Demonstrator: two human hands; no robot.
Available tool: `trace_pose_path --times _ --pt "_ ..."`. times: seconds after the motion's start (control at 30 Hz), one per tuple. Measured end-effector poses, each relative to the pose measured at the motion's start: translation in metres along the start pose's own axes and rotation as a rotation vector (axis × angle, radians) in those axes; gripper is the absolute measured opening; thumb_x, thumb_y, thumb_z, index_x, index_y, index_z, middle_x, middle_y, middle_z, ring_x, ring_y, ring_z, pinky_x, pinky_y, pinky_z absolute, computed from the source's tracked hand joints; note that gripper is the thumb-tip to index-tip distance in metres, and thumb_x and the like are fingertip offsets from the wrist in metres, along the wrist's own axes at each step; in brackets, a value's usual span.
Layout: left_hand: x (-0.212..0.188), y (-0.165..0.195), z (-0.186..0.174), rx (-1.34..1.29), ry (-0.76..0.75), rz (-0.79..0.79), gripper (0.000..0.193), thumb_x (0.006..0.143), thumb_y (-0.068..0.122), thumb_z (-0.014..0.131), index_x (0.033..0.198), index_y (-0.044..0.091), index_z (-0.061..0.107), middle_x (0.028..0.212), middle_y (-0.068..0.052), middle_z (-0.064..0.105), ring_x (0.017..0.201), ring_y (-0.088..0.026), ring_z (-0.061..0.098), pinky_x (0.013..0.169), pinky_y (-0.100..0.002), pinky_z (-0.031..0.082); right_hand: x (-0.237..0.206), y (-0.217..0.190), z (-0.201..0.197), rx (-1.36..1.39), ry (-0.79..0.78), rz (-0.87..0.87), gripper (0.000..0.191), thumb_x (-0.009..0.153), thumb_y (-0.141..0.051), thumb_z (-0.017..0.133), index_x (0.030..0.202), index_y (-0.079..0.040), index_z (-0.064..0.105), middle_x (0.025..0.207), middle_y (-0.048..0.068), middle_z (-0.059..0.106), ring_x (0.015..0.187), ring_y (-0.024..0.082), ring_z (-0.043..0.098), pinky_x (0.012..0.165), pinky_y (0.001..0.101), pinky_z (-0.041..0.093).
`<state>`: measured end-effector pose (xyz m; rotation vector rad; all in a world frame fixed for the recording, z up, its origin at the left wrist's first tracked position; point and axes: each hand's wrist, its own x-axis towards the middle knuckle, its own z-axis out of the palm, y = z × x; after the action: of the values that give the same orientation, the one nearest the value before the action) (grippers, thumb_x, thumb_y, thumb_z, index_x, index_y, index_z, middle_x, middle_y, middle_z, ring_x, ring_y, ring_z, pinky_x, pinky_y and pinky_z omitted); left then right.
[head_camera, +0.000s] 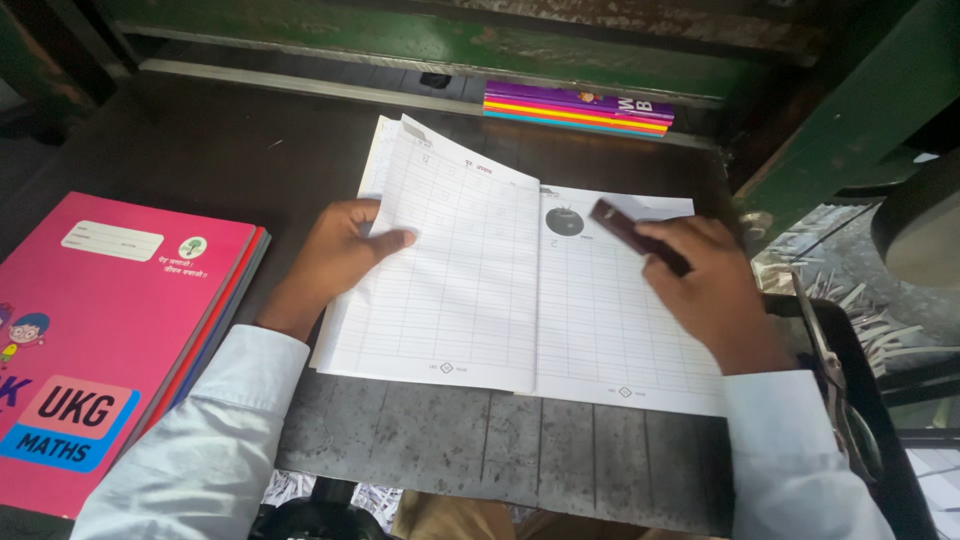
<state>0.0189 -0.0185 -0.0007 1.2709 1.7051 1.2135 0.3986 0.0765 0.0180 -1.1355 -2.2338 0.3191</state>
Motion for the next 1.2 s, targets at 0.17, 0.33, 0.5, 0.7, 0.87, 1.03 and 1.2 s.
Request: trace_pose_path --times 0.17,0.33,0.5,0.7,0.87,1.03,1.2 --pt "-0.001 0.0 0.001 0.011 0.01 0.051 0.027 0.085 0.011 0.077 0.11 0.0 0.076 0.097 -0.01 0.08 0.082 -0.015 0.075 0.074 -0.029 0.058 -0.002 -0.028 0.01 0.092 -0.053 -0.209 0.034 0.084 -0.007 0.071 0.118 -0.007 0.071 0.113 0.011 0.07 0.11 0.029 0.066 0.095 0.0385 0.053" --pt "-0.001 0.0 0.002 0.011 0.02 0.072 0.026 0.084 0.01 0.077 0.109 0.001 0.077 0.095 -0.01 0.08 0.081 -0.014 0.074 0.071 -0.028 0.058 -0.004 -0.042 0.018 0.151 -0.141 -0.205 0.031 0.086 -0.006 0.07 0.116 -0.007 0.071 0.114 0.01 0.069 0.105 0.029 0.066 0.091 0.038 0.053" --pt "-0.002 0.004 0.002 0.052 0.028 0.031 0.026 0.084 0.012 0.077 0.108 0.002 0.077 0.094 -0.01 0.08 0.078 -0.014 0.075 0.07 -0.029 0.058 -0.007 -0.049 0.023 0.181 -0.155 -0.238 0.028 0.086 -0.006 0.07 0.115 -0.007 0.072 0.114 0.009 0.069 0.106 0.028 0.067 0.092 0.0368 0.054" --pt "-0.001 0.008 0.002 0.067 0.016 0.026 0.027 0.085 0.012 0.077 0.109 0.001 0.077 0.094 -0.012 0.08 0.077 -0.016 0.076 0.07 -0.03 0.058 -0.008 -0.052 0.024 0.192 -0.169 -0.275 0.03 0.085 -0.005 0.07 0.115 -0.006 0.073 0.115 0.009 0.068 0.107 0.028 0.066 0.092 0.0365 0.053" --pt "-0.001 0.008 0.003 0.071 0.023 -0.014 0.027 0.085 0.011 0.076 0.109 0.001 0.077 0.094 -0.013 0.08 0.077 -0.018 0.076 0.07 -0.03 0.058 -0.008 -0.05 0.026 0.203 -0.192 -0.275 0.033 0.084 -0.003 0.068 0.116 -0.008 0.076 0.114 0.009 0.068 0.107 0.026 0.067 0.092 0.035 0.054" --pt "0.0 0.005 0.003 0.055 0.012 0.005 0.026 0.085 0.012 0.076 0.109 0.001 0.077 0.095 -0.012 0.081 0.078 -0.017 0.076 0.071 -0.03 0.058 -0.01 -0.048 0.026 0.168 -0.202 -0.22 0.033 0.083 -0.002 0.069 0.114 -0.01 0.078 0.119 0.009 0.071 0.109 0.026 0.067 0.094 0.0353 0.053" --pt "0.002 0.003 0.003 0.048 0.001 0.005 0.027 0.085 0.012 0.076 0.11 0.001 0.076 0.095 -0.012 0.081 0.078 -0.017 0.077 0.072 -0.03 0.058 -0.008 -0.051 0.023 0.136 -0.251 -0.21 0.032 0.086 -0.003 0.068 0.115 -0.012 0.077 0.121 0.008 0.072 0.109 0.025 0.068 0.093 0.0344 0.054"
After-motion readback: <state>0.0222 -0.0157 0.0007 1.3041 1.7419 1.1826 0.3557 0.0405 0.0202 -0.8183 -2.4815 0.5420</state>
